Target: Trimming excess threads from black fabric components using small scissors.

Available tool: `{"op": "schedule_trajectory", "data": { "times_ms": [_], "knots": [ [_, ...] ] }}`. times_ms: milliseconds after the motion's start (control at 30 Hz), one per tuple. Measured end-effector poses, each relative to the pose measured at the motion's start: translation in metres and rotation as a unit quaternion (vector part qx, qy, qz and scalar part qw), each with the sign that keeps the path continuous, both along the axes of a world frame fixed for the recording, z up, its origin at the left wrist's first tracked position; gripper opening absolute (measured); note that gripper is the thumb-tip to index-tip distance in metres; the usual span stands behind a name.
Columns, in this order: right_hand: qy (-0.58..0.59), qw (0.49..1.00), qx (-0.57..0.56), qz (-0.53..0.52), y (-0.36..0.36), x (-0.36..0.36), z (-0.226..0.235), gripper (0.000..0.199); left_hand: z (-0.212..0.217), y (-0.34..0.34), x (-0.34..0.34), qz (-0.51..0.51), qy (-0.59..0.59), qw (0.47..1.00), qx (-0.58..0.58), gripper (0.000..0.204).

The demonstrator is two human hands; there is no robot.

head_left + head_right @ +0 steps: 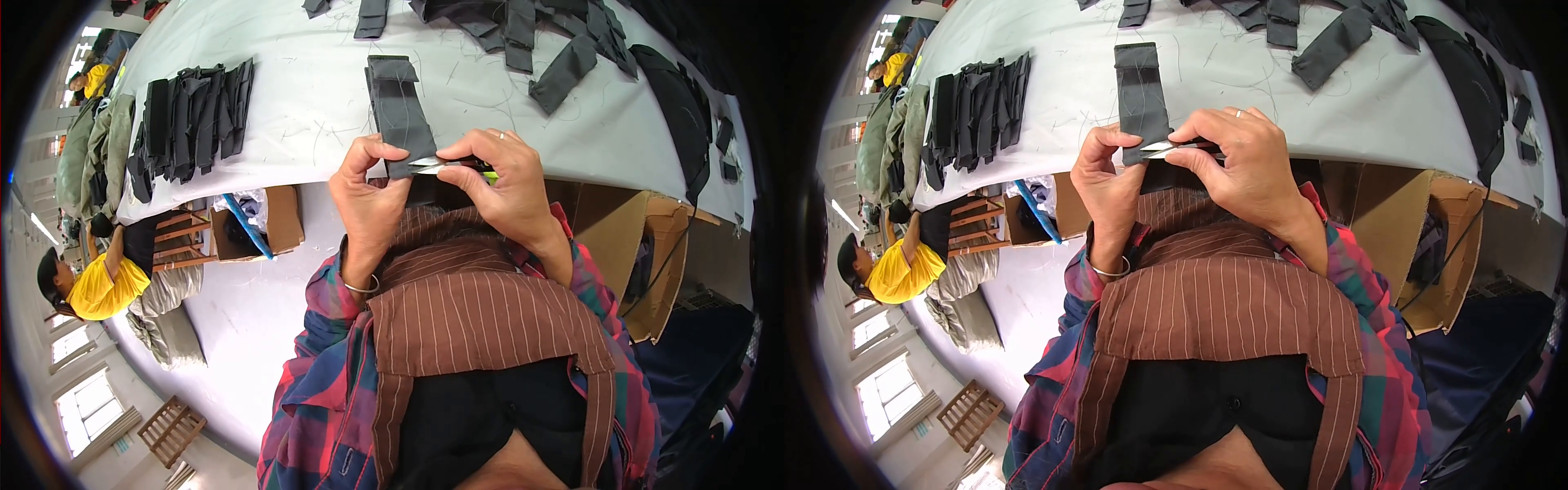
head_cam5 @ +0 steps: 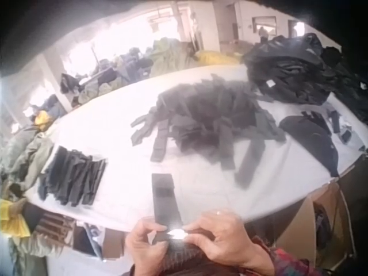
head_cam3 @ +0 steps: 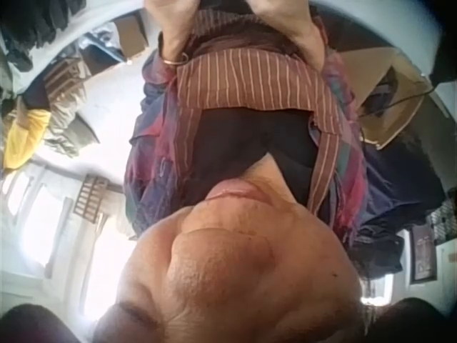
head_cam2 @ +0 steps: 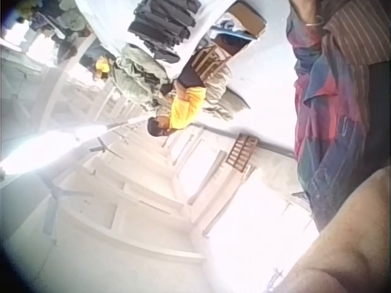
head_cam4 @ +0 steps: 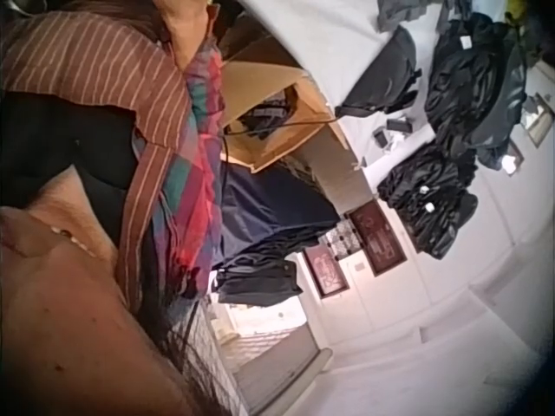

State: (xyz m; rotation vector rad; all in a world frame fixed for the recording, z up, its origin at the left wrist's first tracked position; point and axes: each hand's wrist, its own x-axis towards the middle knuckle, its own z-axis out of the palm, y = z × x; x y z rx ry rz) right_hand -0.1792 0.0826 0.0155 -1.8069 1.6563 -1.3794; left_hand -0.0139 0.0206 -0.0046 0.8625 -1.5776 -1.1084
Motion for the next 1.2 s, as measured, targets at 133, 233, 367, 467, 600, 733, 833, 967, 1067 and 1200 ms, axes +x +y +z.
{"op": "schedule_trajectory", "data": {
  "times_ms": [133, 233, 367, 467, 600, 733, 833, 967, 1067, 1200],
  "knots": [
    [0.002, 1.000, -0.029, -0.010, -0.002, 0.004, -0.002, 0.018, -0.002, 0.000, 0.000, 0.000, -0.009, 1.000, -0.011, 0.018],
    [0.019, 1.000, -0.014, -0.011, -0.001, 0.005, 0.000, 0.017, -0.003, 0.000, -0.001, -0.002, -0.006, 1.000, -0.016, 0.018],
    [0.048, 0.999, 0.000, -0.005, 0.000, 0.001, -0.005, 0.017, -0.001, 0.002, -0.002, -0.009, 0.001, 1.000, 0.005, 0.018],
    [-0.188, 0.982, 0.031, 0.014, -0.003, -0.001, -0.009, 0.019, -0.001, 0.001, 0.000, 0.001, 0.011, 1.000, 0.020, 0.017],
    [-0.301, 0.937, 0.157, 0.080, -0.014, -0.004, -0.004, 0.025, -0.008, -0.003, 0.006, -0.009, -0.110, 0.985, -0.135, 0.021],
    [-0.352, 0.911, 0.183, 0.116, -0.008, 0.006, -0.009, 0.015, -0.001, 0.006, -0.004, 0.023, 0.029, 0.999, 0.032, 0.034],
    [-0.257, 0.944, 0.132, 0.160, 0.005, 0.013, 0.003, 0.012, -0.014, -0.006, 0.006, 0.049, -0.013, 0.998, 0.026, 0.033],
    [-0.198, 0.968, 0.078, 0.133, 0.004, 0.016, -0.001, 0.016, -0.026, -0.009, 0.011, 0.036, -0.017, 0.994, 0.104, 0.018],
    [-0.172, 0.975, 0.073, 0.121, 0.005, 0.015, -0.001, 0.020, -0.025, -0.006, 0.009, -0.006, 0.013, 0.989, 0.147, 0.017],
    [-0.169, 0.975, 0.070, 0.123, 0.006, 0.015, -0.006, 0.021, -0.016, -0.006, 0.012, -0.124, 0.181, 0.932, 0.288, 0.021]
  ]
}}
